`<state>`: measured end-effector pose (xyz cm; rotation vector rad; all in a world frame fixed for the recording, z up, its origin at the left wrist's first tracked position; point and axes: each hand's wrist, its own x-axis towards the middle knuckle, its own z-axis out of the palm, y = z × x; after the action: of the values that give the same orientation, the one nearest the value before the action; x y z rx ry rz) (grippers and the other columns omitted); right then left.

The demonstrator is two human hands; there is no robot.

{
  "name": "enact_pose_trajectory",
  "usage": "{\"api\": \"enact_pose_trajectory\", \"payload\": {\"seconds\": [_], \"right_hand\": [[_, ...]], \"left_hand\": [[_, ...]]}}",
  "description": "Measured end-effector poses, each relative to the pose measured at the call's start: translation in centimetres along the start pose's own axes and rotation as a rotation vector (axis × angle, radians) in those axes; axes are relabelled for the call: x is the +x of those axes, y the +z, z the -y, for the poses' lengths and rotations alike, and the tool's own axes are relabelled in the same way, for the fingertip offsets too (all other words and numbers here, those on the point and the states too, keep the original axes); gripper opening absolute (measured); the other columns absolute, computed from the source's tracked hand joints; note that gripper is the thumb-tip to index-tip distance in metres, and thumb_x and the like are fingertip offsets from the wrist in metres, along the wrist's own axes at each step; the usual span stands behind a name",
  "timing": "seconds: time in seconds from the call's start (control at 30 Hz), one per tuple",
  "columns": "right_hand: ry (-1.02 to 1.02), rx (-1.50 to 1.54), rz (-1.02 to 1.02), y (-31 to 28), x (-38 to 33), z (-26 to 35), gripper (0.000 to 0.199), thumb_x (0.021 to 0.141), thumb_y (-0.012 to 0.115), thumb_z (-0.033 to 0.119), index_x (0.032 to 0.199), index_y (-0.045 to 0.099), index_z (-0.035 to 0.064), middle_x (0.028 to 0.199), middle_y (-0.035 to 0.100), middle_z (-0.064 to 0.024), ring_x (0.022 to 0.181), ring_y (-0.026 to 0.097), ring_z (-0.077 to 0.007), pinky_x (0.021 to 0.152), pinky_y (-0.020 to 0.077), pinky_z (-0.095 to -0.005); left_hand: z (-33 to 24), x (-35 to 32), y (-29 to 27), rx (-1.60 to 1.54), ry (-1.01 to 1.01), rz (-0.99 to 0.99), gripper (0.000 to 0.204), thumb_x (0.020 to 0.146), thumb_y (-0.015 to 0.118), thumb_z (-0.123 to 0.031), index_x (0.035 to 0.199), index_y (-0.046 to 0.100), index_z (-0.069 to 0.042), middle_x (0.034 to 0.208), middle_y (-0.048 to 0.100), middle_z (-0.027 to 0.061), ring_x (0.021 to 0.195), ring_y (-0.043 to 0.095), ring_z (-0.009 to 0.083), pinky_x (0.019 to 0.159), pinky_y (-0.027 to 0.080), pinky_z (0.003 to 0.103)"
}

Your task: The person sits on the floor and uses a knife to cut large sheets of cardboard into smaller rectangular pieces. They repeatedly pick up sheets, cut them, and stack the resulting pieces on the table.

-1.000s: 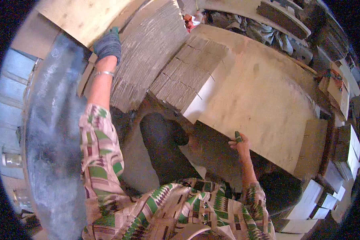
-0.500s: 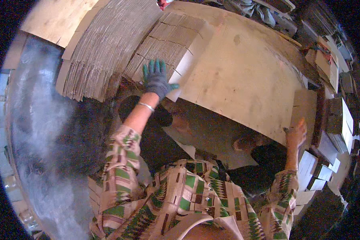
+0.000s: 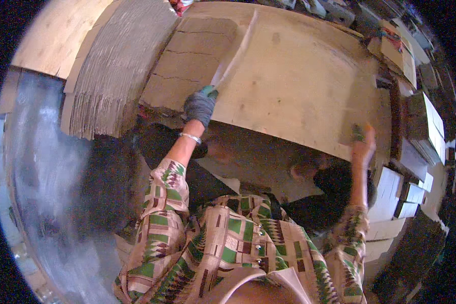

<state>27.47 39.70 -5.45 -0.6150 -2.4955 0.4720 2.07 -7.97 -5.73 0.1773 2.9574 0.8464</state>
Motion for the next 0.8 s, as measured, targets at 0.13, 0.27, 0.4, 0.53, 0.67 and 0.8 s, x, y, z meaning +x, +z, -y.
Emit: {"api": "enact_pose_trajectory", "payload": {"seconds": [0.13,0.27,0.4,0.53,0.67,0.8], "right_hand": [[-0.06,0.338,0.211,4.5,-2.5,18.5,0.091,0.072,0.051,-0.016,0.155,0.034,0.0177,0.118,0.067,-0.0214,0.104,0.067,-0.0368,0.086,0.0541,-0.0443],[-0.152,0.308,0.329,6.6,-3.8,20.4,0.096,0.073,0.058,-0.01,0.158,0.027,0.0229,0.089,0.071,-0.0217,0.077,0.069,-0.0434,0.064,0.0541,-0.0511],[-0.258,0.095,0.479,8.2,-4.4,19.0,0.094,0.074,0.061,-0.006,0.157,0.027,0.0221,0.082,0.069,-0.0209,0.072,0.067,-0.0431,0.06,0.0518,-0.0531],[-0.211,0.113,0.483,8.7,-5.3,19.1,0.099,0.067,0.059,-0.01,0.156,0.032,0.0235,0.083,0.068,-0.0212,0.076,0.067,-0.0424,0.064,0.0528,-0.0513],[-0.214,0.151,0.478,9.4,-5.1,18.7,0.098,0.067,0.058,-0.011,0.155,0.032,0.0232,0.084,0.068,-0.0215,0.076,0.066,-0.0434,0.064,0.0523,-0.0523],[-0.225,0.039,0.601,8.1,-4.5,19.7,0.093,0.077,0.06,-0.002,0.157,0.023,0.0232,0.088,0.07,-0.021,0.078,0.068,-0.0425,0.064,0.0533,-0.0537]], "left_hand": [[0.6,-1.6,7.5,0.052,0.289,0.057,0.033,0.093,0.059,-0.041,0.115,0.07,-0.018,0.101,0.071,0.0164,0.092,0.068,0.0393,0.08,0.054,0.05],[-3.8,-5.0,11.2,0.001,0.412,0.247,0.031,0.092,0.06,-0.036,0.116,0.067,-0.018,0.103,0.071,0.0162,0.094,0.068,0.0383,0.081,0.053,0.05],[-6.8,-7.4,11.0,0.064,0.319,0.332,0.028,0.094,0.054,-0.032,0.113,0.067,-0.018,0.103,0.07,0.0179,0.096,0.067,0.04,0.082,0.053,0.051],[-6.6,-7.9,11.8,-0.05,0.217,0.303,0.026,0.095,0.052,-0.03,0.111,0.068,-0.017,0.103,0.069,0.0187,0.096,0.067,0.041,0.082,0.053,0.051],[-8.2,-7.7,9.4,-0.032,0.185,0.399,0.027,0.095,0.051,-0.029,0.109,0.068,-0.015,0.105,0.069,0.0192,0.097,0.066,0.0417,0.083,0.053,0.051],[-7.2,-8.0,11.2,-0.104,0.274,0.286,0.027,0.095,0.051,-0.027,0.11,0.069,-0.014,0.106,0.07,0.0187,0.096,0.067,0.0411,0.083,0.053,0.051]]}}
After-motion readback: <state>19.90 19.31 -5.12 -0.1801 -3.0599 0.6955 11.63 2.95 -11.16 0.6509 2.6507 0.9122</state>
